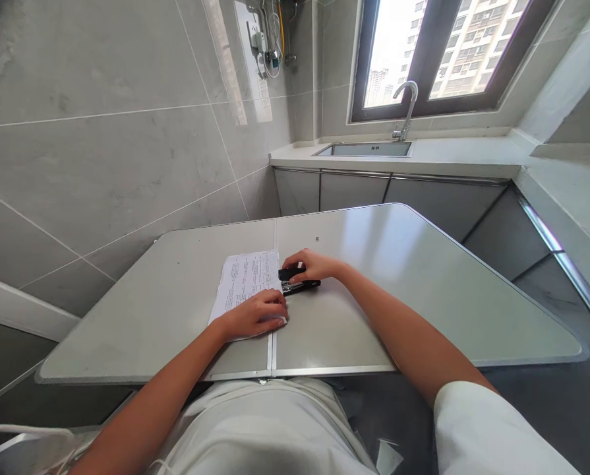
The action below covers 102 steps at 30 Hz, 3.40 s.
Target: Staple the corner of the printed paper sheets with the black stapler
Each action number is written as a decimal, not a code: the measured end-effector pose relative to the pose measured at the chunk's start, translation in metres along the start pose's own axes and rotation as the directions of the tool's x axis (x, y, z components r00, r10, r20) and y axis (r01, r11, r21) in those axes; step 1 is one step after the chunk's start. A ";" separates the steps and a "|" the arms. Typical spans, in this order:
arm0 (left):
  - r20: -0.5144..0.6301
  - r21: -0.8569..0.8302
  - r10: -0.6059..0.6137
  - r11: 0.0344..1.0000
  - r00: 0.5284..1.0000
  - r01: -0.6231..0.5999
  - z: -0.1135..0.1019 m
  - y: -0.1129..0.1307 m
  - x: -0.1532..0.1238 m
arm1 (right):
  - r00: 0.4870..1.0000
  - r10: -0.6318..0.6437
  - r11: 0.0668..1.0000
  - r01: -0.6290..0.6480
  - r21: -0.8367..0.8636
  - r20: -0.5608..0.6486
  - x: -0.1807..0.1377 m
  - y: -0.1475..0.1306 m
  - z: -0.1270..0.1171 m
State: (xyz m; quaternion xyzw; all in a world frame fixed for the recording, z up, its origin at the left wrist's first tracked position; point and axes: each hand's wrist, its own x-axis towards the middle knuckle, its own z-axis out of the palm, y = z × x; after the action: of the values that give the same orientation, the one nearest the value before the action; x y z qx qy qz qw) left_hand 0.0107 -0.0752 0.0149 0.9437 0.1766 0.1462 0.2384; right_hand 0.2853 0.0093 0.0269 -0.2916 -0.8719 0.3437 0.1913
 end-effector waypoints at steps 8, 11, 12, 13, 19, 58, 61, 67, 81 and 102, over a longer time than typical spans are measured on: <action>0.047 -0.032 0.017 0.999 0.999 -0.016 0.001 0.002 0.001 | 0.991 0.027 0.996 -0.038 -0.084 -0.133 0.003 0.001 0.005; 0.048 -0.031 0.012 0.999 0.999 -0.010 -0.001 0.004 0.001 | 0.985 0.028 0.992 -0.048 -0.115 -0.169 0.004 0.004 0.006; 0.026 -0.029 -0.001 1.000 1.000 0.002 -0.001 0.004 0.001 | 0.984 0.028 0.991 -0.051 -0.123 -0.178 0.004 0.005 0.006; -0.014 -0.023 -0.027 0.999 1.000 0.027 -0.002 0.003 0.001 | 0.982 0.029 0.990 -0.053 -0.131 -0.185 0.004 0.006 0.005; -0.303 0.154 -0.253 0.938 0.919 0.309 -0.006 -0.019 -0.003 | 0.982 0.020 0.985 -0.051 -0.163 -0.188 0.004 0.008 0.005; -0.035 0.215 -0.294 0.931 0.955 0.295 0.002 -0.039 -0.004 | 0.994 0.084 0.936 -0.101 -0.338 -0.066 0.009 -0.006 0.016; -0.036 0.206 -0.297 0.932 0.954 0.298 0.002 -0.039 -0.003 | 0.991 0.124 0.895 -0.133 -0.426 -0.047 0.011 -0.010 0.022; -0.032 0.199 -0.296 0.934 0.955 0.296 0.003 -0.039 -0.003 | 0.988 0.147 0.764 -0.145 -0.629 -0.049 0.011 -0.026 0.036; -0.031 0.221 -0.294 0.930 0.955 0.293 0.007 -0.045 -0.005 | 0.902 0.383 0.790 -0.431 -0.436 -0.198 -0.014 0.013 -0.019; -0.748 -0.463 -0.643 0.681 0.162 0.567 -0.032 -0.096 -0.040 | 0.825 0.313 0.788 -0.502 -0.356 -0.471 0.020 -0.041 0.095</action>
State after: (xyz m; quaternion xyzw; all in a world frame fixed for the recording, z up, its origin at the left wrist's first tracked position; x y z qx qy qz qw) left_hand -0.0619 0.0011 -0.0138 0.5647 0.6260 0.5052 0.1844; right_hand 0.2034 -0.0488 -0.0069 -0.5754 -0.7865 0.0934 0.2038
